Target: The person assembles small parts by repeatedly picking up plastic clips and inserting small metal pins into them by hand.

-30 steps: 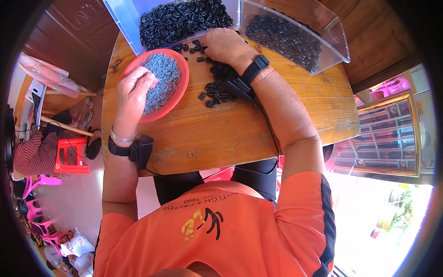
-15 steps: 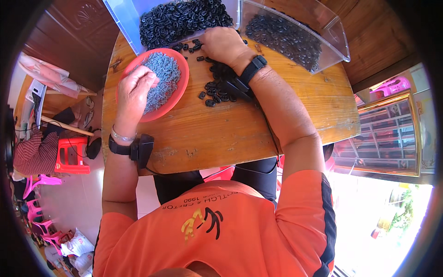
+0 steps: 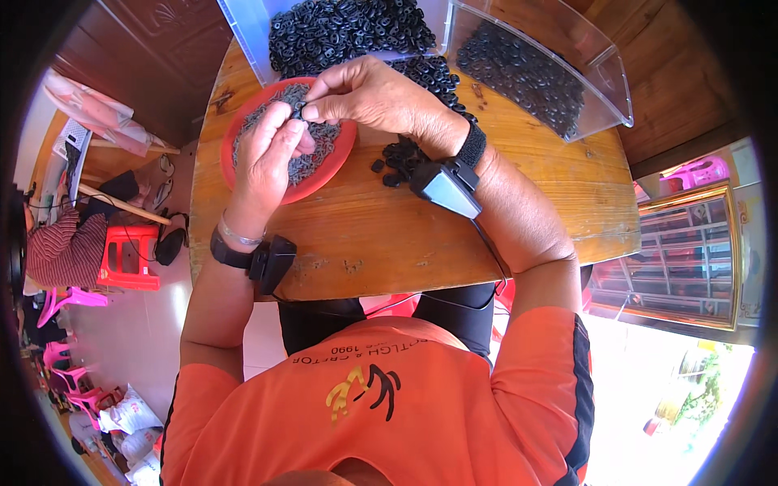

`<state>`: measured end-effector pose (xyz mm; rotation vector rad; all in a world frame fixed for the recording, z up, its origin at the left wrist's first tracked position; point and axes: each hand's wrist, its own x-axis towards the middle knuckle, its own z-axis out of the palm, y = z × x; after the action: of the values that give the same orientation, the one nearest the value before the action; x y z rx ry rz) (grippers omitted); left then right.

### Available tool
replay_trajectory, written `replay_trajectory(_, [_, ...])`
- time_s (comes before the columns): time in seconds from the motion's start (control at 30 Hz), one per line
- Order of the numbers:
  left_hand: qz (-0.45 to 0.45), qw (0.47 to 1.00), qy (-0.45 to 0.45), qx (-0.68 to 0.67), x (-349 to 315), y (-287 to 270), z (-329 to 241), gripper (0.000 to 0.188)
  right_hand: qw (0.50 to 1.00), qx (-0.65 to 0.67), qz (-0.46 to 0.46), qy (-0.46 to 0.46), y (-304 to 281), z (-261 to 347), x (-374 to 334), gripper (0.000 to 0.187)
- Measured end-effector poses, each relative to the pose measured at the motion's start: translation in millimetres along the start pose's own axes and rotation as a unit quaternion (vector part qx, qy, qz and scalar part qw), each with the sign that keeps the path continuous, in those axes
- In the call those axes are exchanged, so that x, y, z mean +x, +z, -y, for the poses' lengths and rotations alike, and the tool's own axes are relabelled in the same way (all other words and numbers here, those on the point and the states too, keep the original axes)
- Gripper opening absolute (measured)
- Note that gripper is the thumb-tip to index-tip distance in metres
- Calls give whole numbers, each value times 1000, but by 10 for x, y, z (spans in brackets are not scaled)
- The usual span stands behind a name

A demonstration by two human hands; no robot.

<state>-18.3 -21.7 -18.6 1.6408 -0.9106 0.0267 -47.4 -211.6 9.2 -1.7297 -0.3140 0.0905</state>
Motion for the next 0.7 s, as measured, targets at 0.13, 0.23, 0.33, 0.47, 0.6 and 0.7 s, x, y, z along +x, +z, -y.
replay_trajectory(0.13, [32,999,0,29,11,-52,-2,16,1000,-26,-4,-7,-1,20,-10,15])
replay_trajectory(0.23, [42,994,27,93,12,-59,-5,15,999,-51,1,-10,-18,34,-21,14])
replay_trajectory(0.33, [76,994,-10,80,8,-54,-112,15,997,-81,-11,-13,-50,15,-17,15])
replay_trajectory(0.47, [78,992,16,97,-17,-3,-100,16,994,-91,-60,-4,-117,28,4,17])
replay_trajectory(0.6, [118,964,57,229,-48,91,-154,17,995,-77,-53,34,-266,-37,0,16])
replay_trajectory(0.7, [122,959,53,251,-55,131,-124,18,996,-67,-40,41,-293,-53,-13,16])
